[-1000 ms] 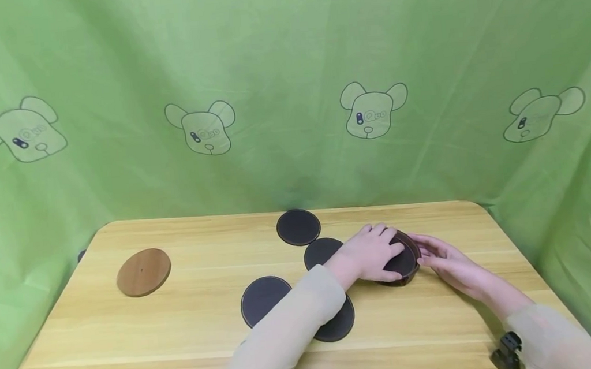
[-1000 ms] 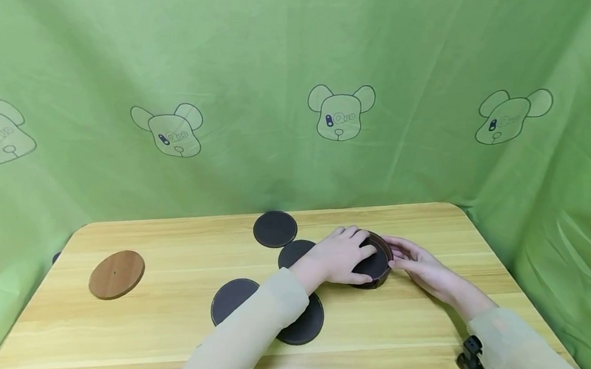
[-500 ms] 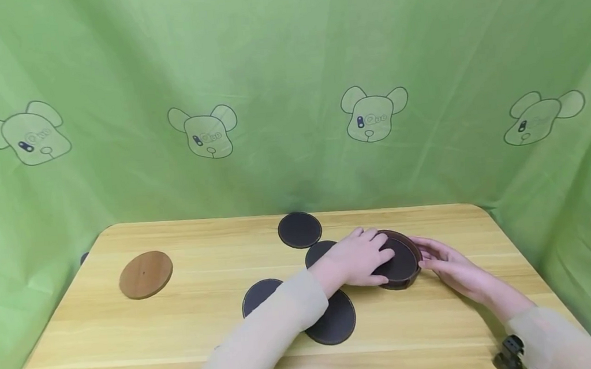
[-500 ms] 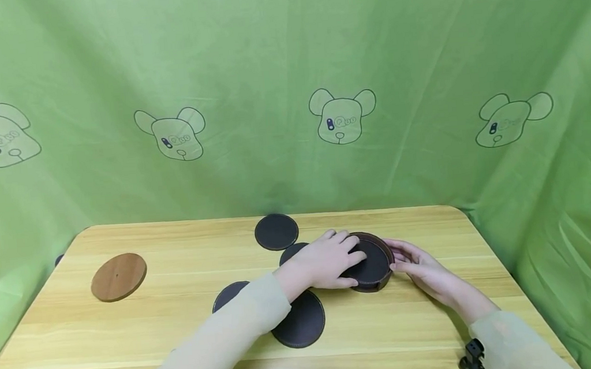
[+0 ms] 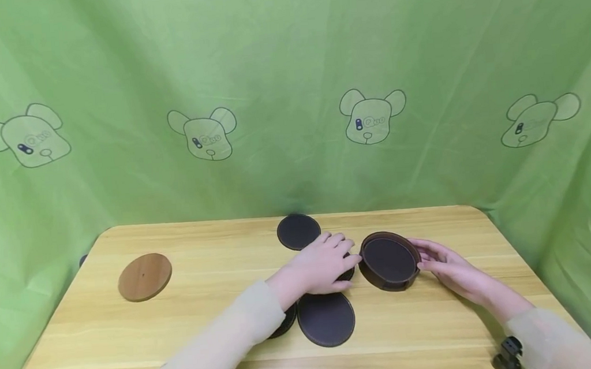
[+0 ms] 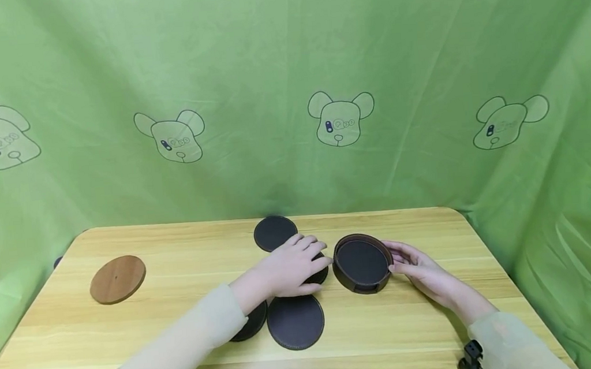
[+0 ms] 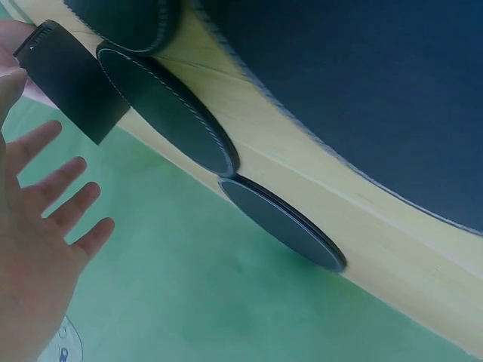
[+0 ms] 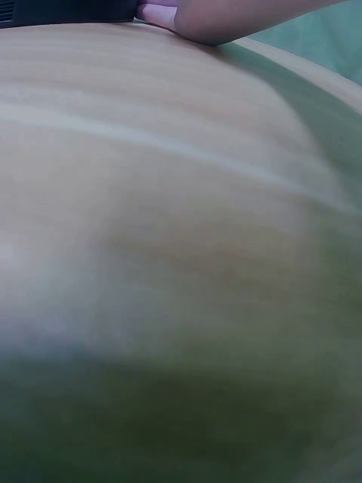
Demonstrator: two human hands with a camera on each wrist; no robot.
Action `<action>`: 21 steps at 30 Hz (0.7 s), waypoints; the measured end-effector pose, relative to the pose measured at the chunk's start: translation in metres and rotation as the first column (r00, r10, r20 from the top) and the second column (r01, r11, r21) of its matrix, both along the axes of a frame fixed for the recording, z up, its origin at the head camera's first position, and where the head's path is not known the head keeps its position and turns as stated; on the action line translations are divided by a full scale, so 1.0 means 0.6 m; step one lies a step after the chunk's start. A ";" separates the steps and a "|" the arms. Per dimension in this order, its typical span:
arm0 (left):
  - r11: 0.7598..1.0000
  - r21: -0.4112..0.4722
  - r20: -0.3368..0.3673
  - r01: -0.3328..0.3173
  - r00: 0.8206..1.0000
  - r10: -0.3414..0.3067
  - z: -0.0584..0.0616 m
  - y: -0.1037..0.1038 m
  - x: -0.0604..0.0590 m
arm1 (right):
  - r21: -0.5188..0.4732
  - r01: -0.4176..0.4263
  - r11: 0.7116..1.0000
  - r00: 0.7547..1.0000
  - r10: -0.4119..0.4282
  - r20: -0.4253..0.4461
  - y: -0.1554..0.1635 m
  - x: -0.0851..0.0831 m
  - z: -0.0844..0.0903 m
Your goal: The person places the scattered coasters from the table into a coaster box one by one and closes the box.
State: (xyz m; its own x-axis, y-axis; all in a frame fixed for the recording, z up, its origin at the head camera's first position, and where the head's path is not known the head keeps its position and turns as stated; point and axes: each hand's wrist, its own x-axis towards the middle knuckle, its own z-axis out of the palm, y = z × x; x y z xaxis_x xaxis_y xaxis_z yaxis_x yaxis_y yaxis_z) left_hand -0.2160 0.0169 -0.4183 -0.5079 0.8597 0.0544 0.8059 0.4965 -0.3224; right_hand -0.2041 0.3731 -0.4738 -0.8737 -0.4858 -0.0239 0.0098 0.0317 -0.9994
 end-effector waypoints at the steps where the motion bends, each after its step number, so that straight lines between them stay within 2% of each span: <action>1: 1.000 0.007 -0.004 -0.002 1.000 0.002 0.000 -0.009 0.003 | 0.000 0.001 1.000 1.000 -0.001 0.001 0.000 0.001 0.000; 5: 0.999 0.030 -0.002 -0.021 1.000 0.021 0.004 -0.043 0.015 | 0.002 0.007 1.000 1.000 -0.007 0.007 0.000 0.002 0.001; 15: 0.993 0.072 0.109 -0.093 0.990 0.084 0.003 -0.125 0.042 | 0.005 0.012 1.000 1.000 -0.013 0.012 -0.003 0.005 0.003; 21: 0.989 0.117 0.110 -0.095 0.991 0.082 -0.004 -0.166 0.061 | 0.005 0.013 1.000 1.000 -0.013 0.008 -0.005 0.005 0.005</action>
State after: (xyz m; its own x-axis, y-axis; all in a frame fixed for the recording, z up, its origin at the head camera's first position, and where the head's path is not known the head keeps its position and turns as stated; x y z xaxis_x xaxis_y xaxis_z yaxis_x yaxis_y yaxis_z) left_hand -0.1797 -0.0827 -0.4207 -0.5899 0.8014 0.0986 0.7833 0.5977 -0.1709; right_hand -0.2013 0.3699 -0.4708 -0.8796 -0.4745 -0.0332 0.0180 0.0365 -0.9992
